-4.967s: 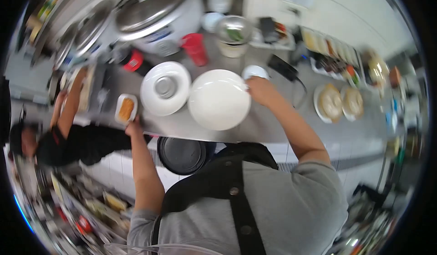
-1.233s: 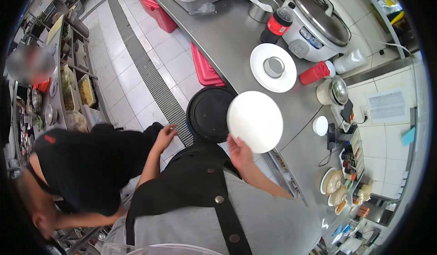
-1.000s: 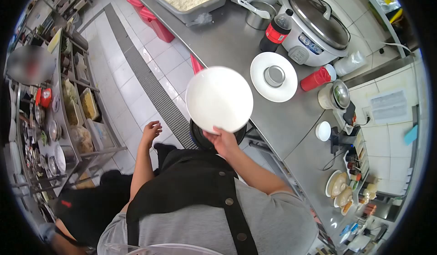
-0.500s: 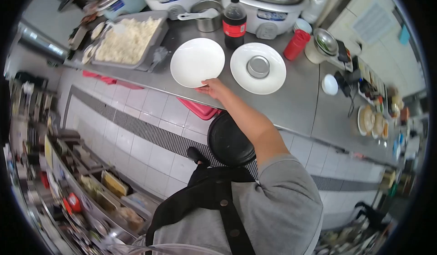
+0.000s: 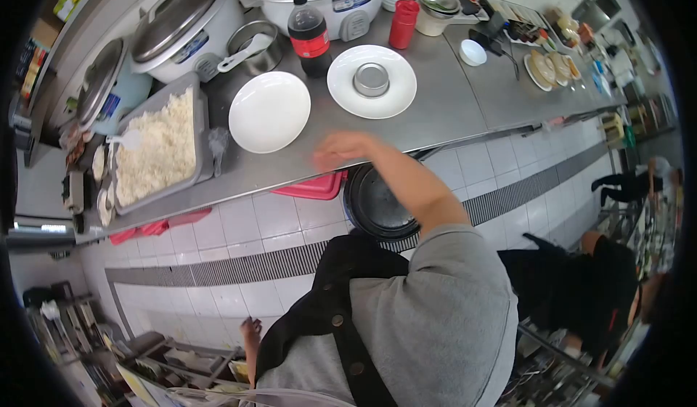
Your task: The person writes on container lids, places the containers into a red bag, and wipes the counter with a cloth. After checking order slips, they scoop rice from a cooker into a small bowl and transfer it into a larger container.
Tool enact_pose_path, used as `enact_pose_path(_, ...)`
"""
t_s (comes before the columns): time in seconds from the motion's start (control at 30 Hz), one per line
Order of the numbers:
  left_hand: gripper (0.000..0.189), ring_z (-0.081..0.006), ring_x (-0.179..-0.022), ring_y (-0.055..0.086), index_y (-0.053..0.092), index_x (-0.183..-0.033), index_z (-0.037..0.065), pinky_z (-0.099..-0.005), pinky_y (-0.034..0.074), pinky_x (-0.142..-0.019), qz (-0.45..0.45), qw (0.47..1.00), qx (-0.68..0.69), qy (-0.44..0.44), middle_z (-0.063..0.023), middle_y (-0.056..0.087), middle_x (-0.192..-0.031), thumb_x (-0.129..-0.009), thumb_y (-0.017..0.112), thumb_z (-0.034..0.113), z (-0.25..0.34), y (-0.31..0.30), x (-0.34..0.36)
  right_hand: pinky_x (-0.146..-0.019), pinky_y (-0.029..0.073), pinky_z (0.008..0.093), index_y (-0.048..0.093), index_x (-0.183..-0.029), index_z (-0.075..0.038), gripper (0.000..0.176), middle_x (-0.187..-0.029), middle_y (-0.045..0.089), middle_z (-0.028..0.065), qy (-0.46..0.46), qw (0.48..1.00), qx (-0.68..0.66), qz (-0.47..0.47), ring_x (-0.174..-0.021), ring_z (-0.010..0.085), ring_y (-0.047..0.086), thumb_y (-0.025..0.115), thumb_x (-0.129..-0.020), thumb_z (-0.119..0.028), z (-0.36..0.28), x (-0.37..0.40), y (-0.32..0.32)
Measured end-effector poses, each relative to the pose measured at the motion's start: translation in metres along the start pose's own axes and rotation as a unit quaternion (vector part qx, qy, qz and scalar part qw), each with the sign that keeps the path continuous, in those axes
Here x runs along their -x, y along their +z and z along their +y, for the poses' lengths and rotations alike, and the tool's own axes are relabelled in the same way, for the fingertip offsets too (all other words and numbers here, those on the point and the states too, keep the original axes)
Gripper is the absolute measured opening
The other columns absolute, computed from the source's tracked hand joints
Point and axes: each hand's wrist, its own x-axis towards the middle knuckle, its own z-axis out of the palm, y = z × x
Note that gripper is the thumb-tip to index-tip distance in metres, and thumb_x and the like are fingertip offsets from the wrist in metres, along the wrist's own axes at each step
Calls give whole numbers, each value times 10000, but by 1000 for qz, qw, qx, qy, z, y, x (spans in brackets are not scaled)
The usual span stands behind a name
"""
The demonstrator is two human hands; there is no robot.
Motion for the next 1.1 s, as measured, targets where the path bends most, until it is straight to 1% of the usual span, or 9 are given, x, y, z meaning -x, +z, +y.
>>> enact_pose_path(0.23, 380, -206, -864, 693, 544, -1314, 83, -336, 510, -662, -100, 961, -151, 209, -111, 698, -1010, -953, 606, 184, 170, 44, -36, -634, 603, 333, 723, -851, -11, 323, -817, 728, 148, 320, 831, 175, 420, -711, 194, 714, 778, -836, -328, -14, 202, -200)
enact_pose_path(0.3, 390, -187, -801, 694, 554, -1313, 71, -311, 485, -601, -96, 956, -205, 187, -93, 697, -931, -937, 624, 146, 186, 57, -21, -758, 562, 458, 710, -865, -8, 220, -922, 702, 234, 198, 511, 461, 698, -895, 365, 698, 690, -805, -218, 3, 231, -269)
enact_pose_path(0.4, 379, -208, -747, 692, 571, -1287, 82, -344, 490, -607, -91, 956, -267, 85, -103, 711, -929, -926, 653, 161, 178, 56, -20, -988, 475, 464, 719, -839, 26, 273, -843, 707, 238, 147, 333, 632, 684, -847, 411, 689, 659, -839, -240, 40, 263, -385)
enact_pose_path(0.57, 310, -264, -830, 688, 614, -1193, 122, -482, 520, -704, -147, 920, -322, -168, -129, 704, -937, -930, 653, 281, 197, -9, -24, -754, 512, 451, 760, -835, -77, 232, -858, 736, 108, 359, 307, 741, 477, -857, 308, 701, 572, -883, -206, 53, 251, -433)
enact_pose_path(0.67, 170, -225, -562, 623, 644, -920, 99, -408, 488, -470, -66, 958, -276, -41, -99, 643, -685, -925, 647, 269, 219, -35, -57, -730, 514, 486, 750, -819, -53, 224, -858, 729, 142, 377, 334, 750, 429, -821, 359, 695, 598, -855, -213, 28, 247, -399)
enact_pose_path(0.73, 168, -192, -455, 553, 630, -891, 78, -337, 415, -384, 22, 935, -344, 82, -100, 599, -594, -897, 695, 233, 246, -18, -68, -740, 525, 489, 749, -836, -31, 217, -854, 723, 168, 160, 481, 551, 662, -813, 387, 690, 599, -846, -188, 32, 249, -383)
enact_pose_path(0.83, 329, -233, -572, 615, 646, -1028, 28, -389, 507, -524, -35, 890, -398, 219, -126, 642, -690, -896, 707, 324, 286, 21, -80, -736, 548, 439, 754, -854, -10, 237, -855, 735, 173, 59, 436, 496, 748, -763, 333, 704, 621, -847, -207, 43, 254, -359)
enact_pose_path(0.9, 400, -282, -802, 677, 670, -1082, 28, -420, 541, -730, -237, 657, -591, 404, -156, 697, -847, -895, 699, 380, 286, 44, -146, -729, 555, 398, 741, -892, 12, 206, -859, 732, 160, -22, 431, 396, 810, -761, 286, 700, 669, -857, -177, 41, 251, -334)
enact_pose_path(1.1, 280, -266, -1124, 644, 707, -1151, 58, -364, 489, -979, -461, 660, -534, 259, -131, 708, -1145, -973, 623, 256, 447, 204, 156, -761, 496, 310, 663, -838, 0, 93, -817, 628, 46, -258, 444, 85, 854, -788, 168, 592, 634, -883, -76, -47, 181, -110)
